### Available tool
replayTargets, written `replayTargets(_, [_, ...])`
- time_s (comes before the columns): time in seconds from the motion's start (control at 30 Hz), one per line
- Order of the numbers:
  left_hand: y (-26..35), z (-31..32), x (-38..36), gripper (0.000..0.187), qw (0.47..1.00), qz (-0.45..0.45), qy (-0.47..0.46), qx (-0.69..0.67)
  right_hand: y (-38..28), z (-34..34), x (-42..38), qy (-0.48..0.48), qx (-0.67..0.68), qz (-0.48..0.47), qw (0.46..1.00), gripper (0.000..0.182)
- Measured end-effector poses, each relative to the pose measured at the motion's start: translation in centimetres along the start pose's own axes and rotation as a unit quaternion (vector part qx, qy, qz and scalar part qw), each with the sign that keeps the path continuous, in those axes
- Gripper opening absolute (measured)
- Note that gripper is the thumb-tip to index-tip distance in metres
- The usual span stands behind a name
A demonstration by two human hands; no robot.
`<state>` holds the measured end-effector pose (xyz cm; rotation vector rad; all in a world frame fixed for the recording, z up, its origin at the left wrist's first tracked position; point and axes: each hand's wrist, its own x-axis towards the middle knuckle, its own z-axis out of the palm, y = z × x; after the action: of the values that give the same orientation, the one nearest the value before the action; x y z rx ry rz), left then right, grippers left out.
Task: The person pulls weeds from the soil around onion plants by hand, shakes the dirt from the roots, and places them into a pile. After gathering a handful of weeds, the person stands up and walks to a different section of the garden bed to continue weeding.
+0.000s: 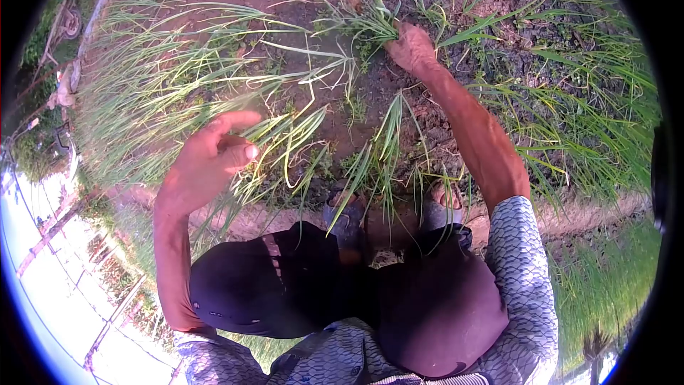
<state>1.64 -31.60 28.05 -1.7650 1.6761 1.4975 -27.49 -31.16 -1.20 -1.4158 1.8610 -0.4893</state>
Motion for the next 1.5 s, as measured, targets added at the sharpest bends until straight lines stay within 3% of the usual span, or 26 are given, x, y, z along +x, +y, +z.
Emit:
replayTargets(0.03, [0.0,0.0,0.1,0.047,1.0,0.003,-0.003,-0.001,0.2,0.8,-0.2,-0.007,0.006,0.005,1.0,0.03])
replayTargets(0.17, [0.5,0.2,-0.1,0.049,1.0,-0.006,-0.005,0.009,-0.1,4.2,-1.1,0.074,-0.07,-0.188,0.977,0.025])
replayTargets(0.27, [0.7,0.3,-0.4,0.049,1.0,-0.002,0.005,0.01,-1.4,5.3,-1.1,0.008,-0.181,-0.173,0.968,0.024])
replayTargets(0.53, [0.2,0.5,-0.7,0.049,0.999,0.021,0.027,0.011,-2.4,5.8,0.3,-0.049,-0.272,-0.186,0.943,0.019])
replayTargets(0.63, [0.2,0.3,-0.9,0.049,1.0,0.005,0.013,-0.005,-1.7,4.3,0.1,-0.049,-0.195,-0.2,0.959,0.021])
replayTargets(0.73, [-1.0,0.3,-0.8,0.049,0.999,0.036,0.015,-0.03,-0.3,3.2,-1.2,-0.081,-0.084,-0.104,0.988,0.025])
replayTargets(0.8, [-0.8,0.4,-0.8,0.048,0.999,0.031,0.019,-0.019,0.8,2.3,-1.9,0.066,0.038,-0.009,0.997,0.027])
replayTargets(0.87, [0.2,0.5,-0.9,0.048,1.0,0.013,0.015,-0.018,1.1,1.3,-1.6,0.062,0.029,0.013,0.998,0.029])
replayTargets(0.97, [-0.6,0.3,-0.7,0.049,0.999,0.025,0.011,-0.026,0.1,1.9,-1.1,0.046,-0.082,-0.063,0.994,0.028])
replayTargets(1.1, [0.3,0.4,-0.9,0.049,1.0,0.011,0.013,-0.006,-2.3,3.7,-0.8,-0.055,-0.2,-0.091,0.974,0.025])
replayTargets(1.33, [-0.2,0.1,-1.1,0.049,1.0,-0.008,0.007,-0.006,-2.1,4.1,0.1,-0.056,-0.238,-0.204,0.948,0.021])
replayTargets(1.43, [-0.3,0.2,-1.0,0.049,0.999,0.028,0.013,-0.02,-1.1,3.1,0.2,-0.099,-0.211,-0.267,0.935,0.021])
replayTargets(1.5, [-0.3,0.2,-0.8,0.049,1.0,0.015,0.003,-0.019,0.0,3.2,-1.1,-0.033,-0.143,-0.228,0.963,0.02])
